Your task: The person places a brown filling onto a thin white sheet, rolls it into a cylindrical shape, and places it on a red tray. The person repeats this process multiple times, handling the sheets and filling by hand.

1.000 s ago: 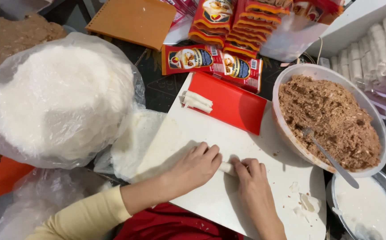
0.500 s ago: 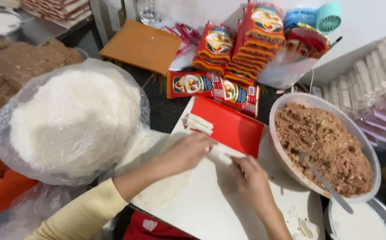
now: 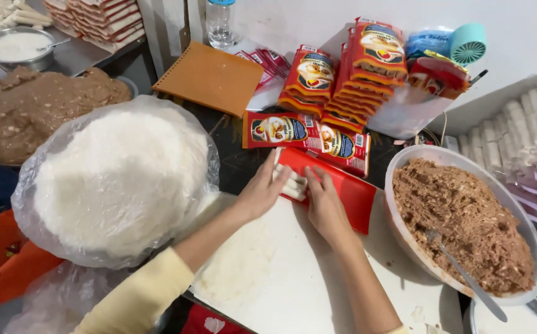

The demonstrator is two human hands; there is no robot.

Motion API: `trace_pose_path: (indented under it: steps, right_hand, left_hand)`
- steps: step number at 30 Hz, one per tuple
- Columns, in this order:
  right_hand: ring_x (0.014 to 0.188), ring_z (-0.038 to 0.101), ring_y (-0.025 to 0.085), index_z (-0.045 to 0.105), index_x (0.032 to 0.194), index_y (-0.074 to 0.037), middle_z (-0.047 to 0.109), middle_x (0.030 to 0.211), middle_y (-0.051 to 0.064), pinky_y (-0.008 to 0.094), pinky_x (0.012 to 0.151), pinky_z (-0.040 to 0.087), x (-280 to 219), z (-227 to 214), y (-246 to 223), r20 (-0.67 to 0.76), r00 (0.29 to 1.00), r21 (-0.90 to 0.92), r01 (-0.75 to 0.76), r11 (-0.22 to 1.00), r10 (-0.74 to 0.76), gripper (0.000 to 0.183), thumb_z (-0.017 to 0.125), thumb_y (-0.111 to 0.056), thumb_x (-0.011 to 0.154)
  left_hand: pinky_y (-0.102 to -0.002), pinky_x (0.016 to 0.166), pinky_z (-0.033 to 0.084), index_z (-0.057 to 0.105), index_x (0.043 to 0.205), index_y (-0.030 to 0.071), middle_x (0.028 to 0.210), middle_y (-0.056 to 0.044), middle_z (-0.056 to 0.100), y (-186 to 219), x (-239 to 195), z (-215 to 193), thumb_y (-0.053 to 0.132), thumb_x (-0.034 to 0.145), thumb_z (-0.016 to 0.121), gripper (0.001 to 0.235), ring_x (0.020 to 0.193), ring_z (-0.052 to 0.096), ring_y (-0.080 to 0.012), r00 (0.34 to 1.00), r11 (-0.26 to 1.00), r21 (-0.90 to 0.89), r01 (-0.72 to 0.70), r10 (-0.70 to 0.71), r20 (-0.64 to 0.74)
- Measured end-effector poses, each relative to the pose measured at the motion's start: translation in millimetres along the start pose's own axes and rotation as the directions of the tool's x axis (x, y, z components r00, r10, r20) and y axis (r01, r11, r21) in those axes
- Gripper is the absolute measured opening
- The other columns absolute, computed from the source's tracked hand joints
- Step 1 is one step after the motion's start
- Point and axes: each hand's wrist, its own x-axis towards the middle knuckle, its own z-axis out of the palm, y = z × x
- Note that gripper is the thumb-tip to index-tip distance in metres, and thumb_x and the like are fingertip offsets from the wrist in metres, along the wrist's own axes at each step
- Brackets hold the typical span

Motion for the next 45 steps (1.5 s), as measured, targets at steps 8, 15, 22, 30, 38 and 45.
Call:
trace_pose_path:
  steps: [8,15,22,30,38,45]
  right_hand:
    - [0.113,0.059,0.032,0.063,0.147,-0.013,0.066,0.127,0.01,0.048,0.096,0.045,-95,-13,-98,0.351,0.853,0.058,0.392,0.918,-0.386,0.045,0.055,-0.024,0.104]
    - [0.096,0.064,0.028,0.068,0.109,-0.018,0.067,0.104,0.004,0.049,0.102,0.038,-193,-6,-101,0.295,0.9,-0.15,0.375,0.915,-0.321,0.022,0.058,-0.038,0.108]
    - [0.102,0.061,0.024,0.076,0.099,-0.033,0.07,0.103,-0.01,0.052,0.111,0.041,-308,7,-36,-0.064,0.998,-0.432,-0.047,0.901,0.021,0.028,0.074,-0.057,0.086]
    - [0.084,0.067,0.02,0.077,0.094,-0.004,0.071,0.093,0.008,0.027,0.077,0.055,-252,16,-159,-0.409,0.907,-0.038,0.094,0.995,-0.101,0.006,0.076,-0.01,0.093]
    - [0.076,0.074,0.01,0.079,0.095,-0.012,0.074,0.09,0.0,0.021,0.068,0.061,-249,26,-150,-0.082,0.962,0.456,-0.197,0.868,0.261,0.007,0.083,-0.016,0.091]
    - [0.082,0.069,0.018,0.073,0.1,-0.018,0.074,0.096,-0.005,0.028,0.066,0.058,-260,32,-174,-0.367,0.927,-0.125,-0.132,0.983,0.078,0.01,0.073,-0.013,0.091]
  left_hand:
    - [-0.048,0.082,0.059,0.068,0.112,0.01,0.115,-0.006,0.057,-141,-144,0,0.054,0.08,0.099,0.063,0.117,0.054,-0.0301,0.841,0.348,0.787,-0.509,0.395,0.369]
    - [-0.026,0.073,0.054,0.073,0.1,0.023,0.093,0.007,0.078,-191,-184,24,0.039,0.103,0.079,0.018,0.082,0.072,-0.0062,0.849,0.841,0.282,-0.462,0.326,0.416]
    - [-0.021,0.075,0.061,0.082,0.114,0.007,0.097,-0.008,0.086,-194,-194,57,0.017,0.098,0.078,0.02,0.085,0.081,-0.011,0.931,0.938,-0.3,0.174,-0.058,0.36]
    - [-0.023,0.052,0.06,0.08,0.092,0.001,0.083,-0.015,0.09,-183,-195,76,0.01,0.099,0.081,0.012,0.073,0.09,-0.0233,0.968,0.858,-0.449,0.25,-0.237,0.088]
    - [-0.02,0.076,0.073,0.085,0.107,0.008,0.085,-0.002,0.085,-135,-209,66,0.014,0.104,0.067,0.019,0.08,0.087,-0.0098,0.973,0.962,-0.26,-0.085,0.137,0.186]
    - [-0.032,0.049,0.046,0.064,0.075,0.01,0.061,-0.002,0.063,-159,-200,83,0.0,0.09,0.07,0.019,0.052,0.051,-0.0121,0.736,0.728,0.153,-0.669,0.676,0.001]
